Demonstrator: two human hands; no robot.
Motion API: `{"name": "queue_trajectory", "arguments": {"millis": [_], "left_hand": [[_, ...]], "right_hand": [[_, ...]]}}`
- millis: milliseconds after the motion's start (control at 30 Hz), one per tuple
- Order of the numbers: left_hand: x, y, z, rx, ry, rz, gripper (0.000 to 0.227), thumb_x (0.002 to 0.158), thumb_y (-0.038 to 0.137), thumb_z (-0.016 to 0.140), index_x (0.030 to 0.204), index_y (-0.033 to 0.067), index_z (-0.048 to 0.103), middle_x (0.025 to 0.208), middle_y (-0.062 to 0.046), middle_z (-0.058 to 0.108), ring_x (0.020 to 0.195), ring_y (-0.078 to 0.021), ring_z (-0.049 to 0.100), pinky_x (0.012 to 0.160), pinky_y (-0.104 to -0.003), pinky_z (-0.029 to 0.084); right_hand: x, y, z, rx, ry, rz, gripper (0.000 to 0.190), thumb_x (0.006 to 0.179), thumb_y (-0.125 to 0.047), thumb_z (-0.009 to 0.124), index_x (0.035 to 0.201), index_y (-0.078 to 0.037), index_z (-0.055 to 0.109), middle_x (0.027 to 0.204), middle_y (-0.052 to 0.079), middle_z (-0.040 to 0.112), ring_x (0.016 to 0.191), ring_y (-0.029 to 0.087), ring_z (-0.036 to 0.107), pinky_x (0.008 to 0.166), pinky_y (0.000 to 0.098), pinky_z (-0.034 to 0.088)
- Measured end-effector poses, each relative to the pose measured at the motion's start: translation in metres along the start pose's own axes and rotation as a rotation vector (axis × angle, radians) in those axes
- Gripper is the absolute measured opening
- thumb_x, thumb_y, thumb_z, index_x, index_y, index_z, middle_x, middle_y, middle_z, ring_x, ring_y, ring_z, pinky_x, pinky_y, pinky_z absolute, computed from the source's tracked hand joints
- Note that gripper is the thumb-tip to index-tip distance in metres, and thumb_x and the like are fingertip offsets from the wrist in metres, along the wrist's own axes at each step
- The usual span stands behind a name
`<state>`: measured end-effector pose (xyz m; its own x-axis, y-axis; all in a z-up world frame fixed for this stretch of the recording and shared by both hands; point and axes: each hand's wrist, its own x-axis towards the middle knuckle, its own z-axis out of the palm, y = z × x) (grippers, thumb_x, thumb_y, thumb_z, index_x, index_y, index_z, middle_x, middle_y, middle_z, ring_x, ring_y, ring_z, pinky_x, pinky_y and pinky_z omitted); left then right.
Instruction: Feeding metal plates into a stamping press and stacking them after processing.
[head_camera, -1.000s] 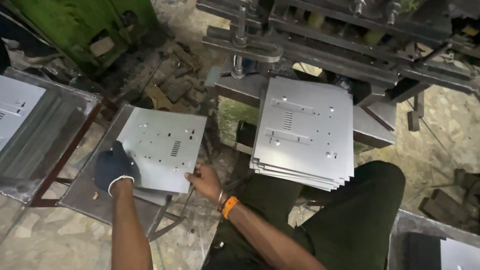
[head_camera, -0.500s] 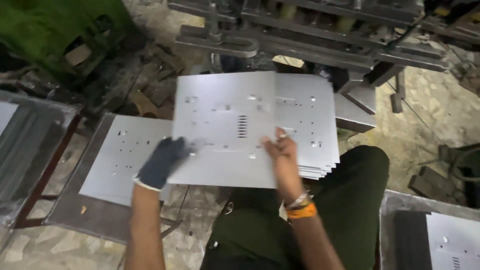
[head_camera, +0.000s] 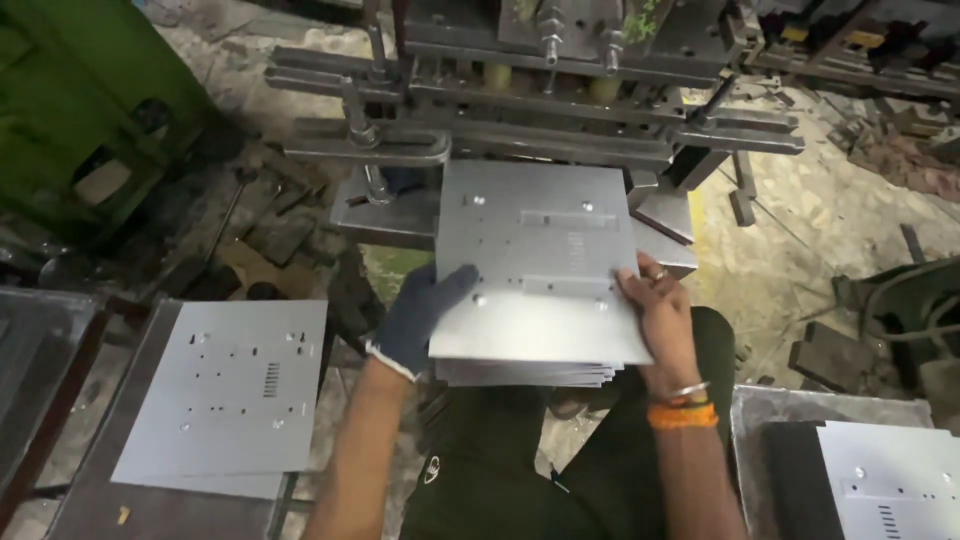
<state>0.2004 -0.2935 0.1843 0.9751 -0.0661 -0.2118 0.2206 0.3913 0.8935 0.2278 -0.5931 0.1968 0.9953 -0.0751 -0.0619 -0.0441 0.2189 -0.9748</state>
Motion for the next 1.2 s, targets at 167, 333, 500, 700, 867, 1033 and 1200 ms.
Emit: {"name": "queue_trajectory", "arguments": {"millis": [167, 333, 500, 700, 867, 1033, 1200], "left_hand": [[0.065, 0.000, 0.005, 0.008, -0.037, 0.087, 0.035, 0.087, 0.023, 0.076, 0.112, -0.0006, 0.074, 0.101, -0.006, 0.076, 0.087, -0.0164, 0.070, 0.076, -0.032, 0.056], [0.126, -0.014, 0.001, -0.108, -0.067, -0.020, 0.030, 0.090, 0.025, 0.072, 0.113, 0.0059, 0.075, 0.100, -0.002, 0.076, 0.086, -0.0130, 0.070, 0.077, -0.029, 0.056], [0.144, -0.012, 0.001, -0.058, 0.133, 0.063, 0.027, 0.090, 0.021, 0.076, 0.107, -0.0002, 0.076, 0.092, -0.004, 0.074, 0.078, -0.0137, 0.067, 0.070, -0.030, 0.054], [0.202, -0.093, -0.080, 0.735, -0.033, 0.886, 0.029, 0.106, 0.014, 0.057, 0.128, -0.0024, 0.067, 0.121, -0.007, 0.071, 0.109, -0.0130, 0.068, 0.094, -0.030, 0.053], [0.175, -0.058, -0.052, 0.590, 0.057, 0.709, 0.022, 0.102, 0.014, 0.063, 0.115, -0.0005, 0.073, 0.108, -0.007, 0.074, 0.099, -0.0135, 0.069, 0.087, -0.030, 0.055], [0.142, -0.018, -0.021, -0.055, 0.100, 0.218, 0.018, 0.100, 0.016, 0.070, 0.104, -0.0009, 0.075, 0.095, -0.007, 0.071, 0.081, -0.0154, 0.065, 0.073, -0.031, 0.053], [0.141, -0.020, -0.019, -0.240, 0.012, 0.290, 0.030, 0.092, 0.024, 0.075, 0.111, 0.0011, 0.071, 0.097, -0.006, 0.072, 0.081, -0.0152, 0.069, 0.074, -0.030, 0.056]], "right_hand": [[0.037, -0.016, 0.001, 0.044, -0.015, -0.026, 0.031, 0.095, -0.005, 0.062, 0.125, 0.002, 0.065, 0.107, 0.006, 0.072, 0.093, 0.011, 0.067, 0.085, 0.0235, 0.053], [0.075, -0.015, -0.007, 0.066, -0.001, -0.057, 0.022, 0.096, -0.003, 0.063, 0.117, 0.005, 0.065, 0.103, 0.006, 0.070, 0.088, 0.014, 0.067, 0.080, 0.0270, 0.052], [0.091, -0.013, -0.005, -0.006, -0.038, -0.044, 0.016, 0.096, -0.006, 0.064, 0.108, 0.002, 0.069, 0.096, 0.005, 0.069, 0.082, 0.012, 0.065, 0.075, 0.0257, 0.051], [0.101, 0.010, 0.000, 0.077, -0.020, -0.038, 0.008, 0.094, -0.003, 0.070, 0.098, -0.002, 0.062, 0.092, 0.001, 0.063, 0.083, 0.011, 0.060, 0.074, 0.0275, 0.048], [0.088, -0.013, 0.018, 0.043, -0.078, -0.094, 0.011, 0.093, -0.004, 0.066, 0.103, -0.001, 0.067, 0.094, 0.001, 0.067, 0.083, 0.011, 0.062, 0.076, 0.0255, 0.049], [0.098, 0.003, 0.007, 0.036, -0.073, -0.074, 0.019, 0.091, -0.005, 0.065, 0.109, -0.001, 0.069, 0.097, 0.001, 0.071, 0.085, 0.009, 0.064, 0.079, 0.0233, 0.050], [0.112, 0.026, -0.006, -0.090, -0.054, -0.196, 0.016, 0.097, -0.008, 0.072, 0.100, 0.007, 0.068, 0.097, 0.001, 0.067, 0.084, 0.009, 0.057, 0.074, 0.0241, 0.044]]}}
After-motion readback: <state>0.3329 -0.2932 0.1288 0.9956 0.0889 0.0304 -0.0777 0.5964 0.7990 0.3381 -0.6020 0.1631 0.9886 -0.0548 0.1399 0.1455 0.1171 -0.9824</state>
